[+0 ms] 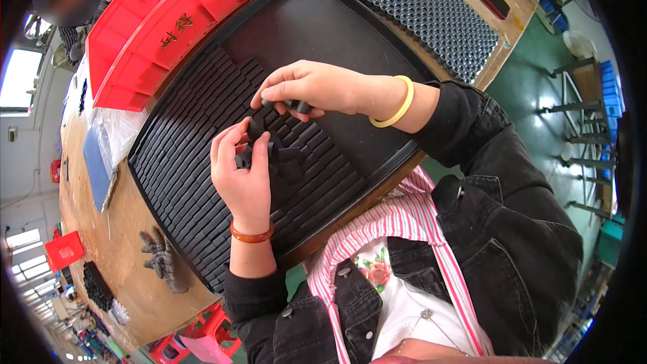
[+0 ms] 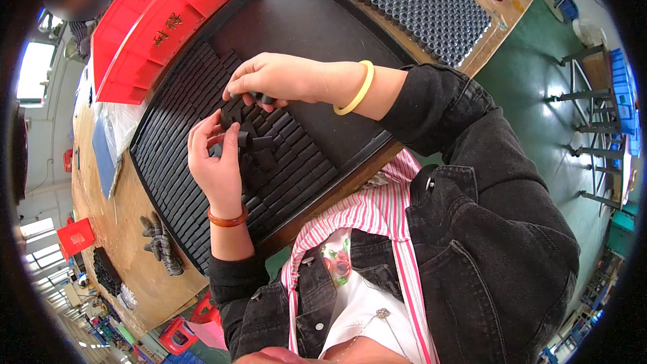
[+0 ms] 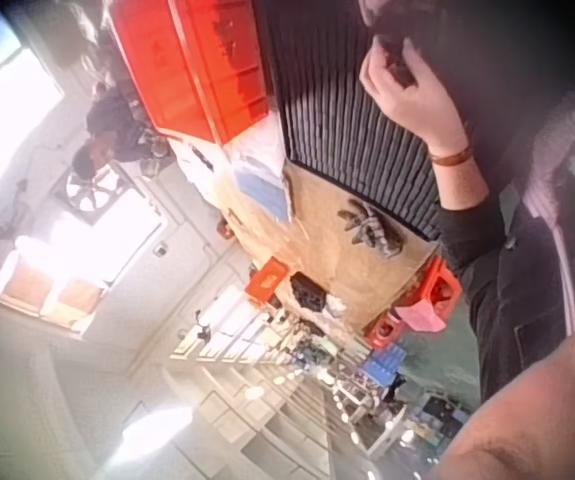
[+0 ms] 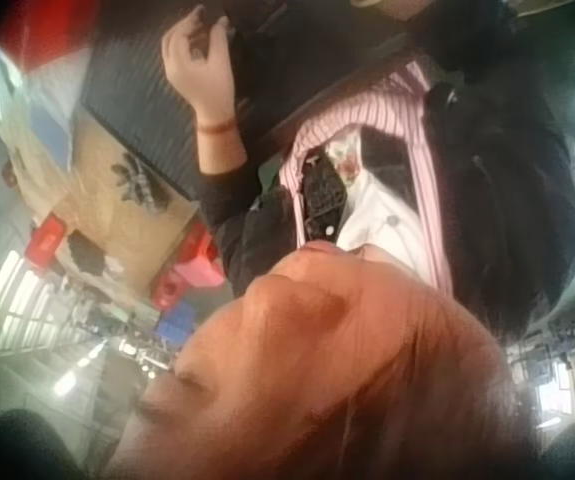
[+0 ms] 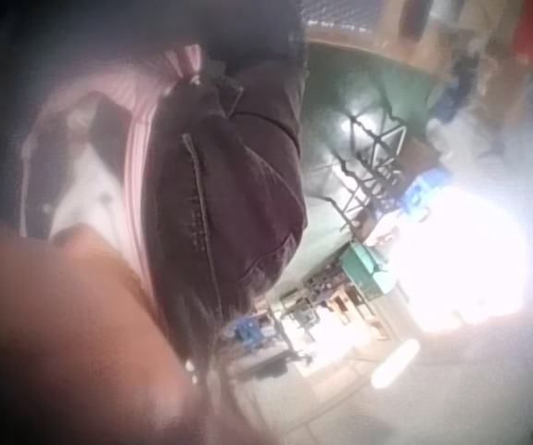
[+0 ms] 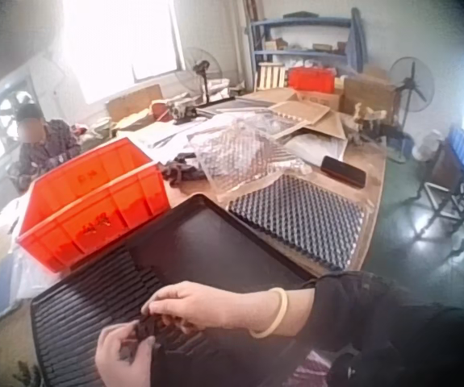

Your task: The person sorts small black industrial components on a sorting tray by hand, preparing them for packing into a cardboard box.

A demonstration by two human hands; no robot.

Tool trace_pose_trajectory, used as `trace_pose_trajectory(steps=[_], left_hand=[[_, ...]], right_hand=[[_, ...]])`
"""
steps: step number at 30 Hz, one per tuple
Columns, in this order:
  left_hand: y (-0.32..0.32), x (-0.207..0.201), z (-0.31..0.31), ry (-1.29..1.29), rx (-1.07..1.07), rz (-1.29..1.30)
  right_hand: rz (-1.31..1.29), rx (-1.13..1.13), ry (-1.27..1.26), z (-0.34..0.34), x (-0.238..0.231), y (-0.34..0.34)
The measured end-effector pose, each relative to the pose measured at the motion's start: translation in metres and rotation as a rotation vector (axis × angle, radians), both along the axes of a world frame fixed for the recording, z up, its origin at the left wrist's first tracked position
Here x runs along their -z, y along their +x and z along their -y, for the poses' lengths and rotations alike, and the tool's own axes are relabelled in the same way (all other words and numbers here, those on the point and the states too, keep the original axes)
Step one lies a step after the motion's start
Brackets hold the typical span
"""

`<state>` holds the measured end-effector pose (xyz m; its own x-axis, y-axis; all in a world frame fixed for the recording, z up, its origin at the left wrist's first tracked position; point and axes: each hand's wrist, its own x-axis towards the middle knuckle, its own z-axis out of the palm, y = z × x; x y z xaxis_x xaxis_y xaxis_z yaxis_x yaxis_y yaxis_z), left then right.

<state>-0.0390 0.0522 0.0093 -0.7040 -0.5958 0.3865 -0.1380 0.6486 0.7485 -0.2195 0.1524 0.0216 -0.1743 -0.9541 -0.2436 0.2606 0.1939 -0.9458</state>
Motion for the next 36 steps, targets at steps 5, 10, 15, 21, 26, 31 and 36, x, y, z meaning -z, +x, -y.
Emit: trace_pose_trajectory(steps=[5, 10, 15, 21, 26, 31, 36], left_hand=[[0.0, 0.002, 0.002, 0.073, 0.022, 0.006], [0.001, 0.0, 0.0, 0.154, -0.016, -0.04], [0.002, 0.002, 0.0, 0.256, -0.027, -0.026], [0.003, 0.002, -0.005, 0.336, -0.029, -0.015], [0.001, 0.003, -0.004, 0.395, -0.055, -0.067], [0.003, 0.007, -0.002, 0.341, -0.073, -0.06], [0.002, 0.006, -0.002, 0.264, -0.064, -0.027]], right_hand=[[-0.002, 0.081, -0.035, -0.001, -0.004, 0.005], [-0.072, 0.062, -0.164, 0.0, -0.001, 0.005], [-0.579, -0.009, -0.382, 0.0, 0.003, 0.015], [-0.668, 0.199, -0.37, 0.003, 0.008, 0.017], [-0.587, 0.126, -0.296, 0.0, 0.004, 0.022], [-0.737, 0.149, -0.37, 0.002, 0.011, 0.023], [-0.827, 0.168, -0.39, 0.001, 0.012, 0.025]])
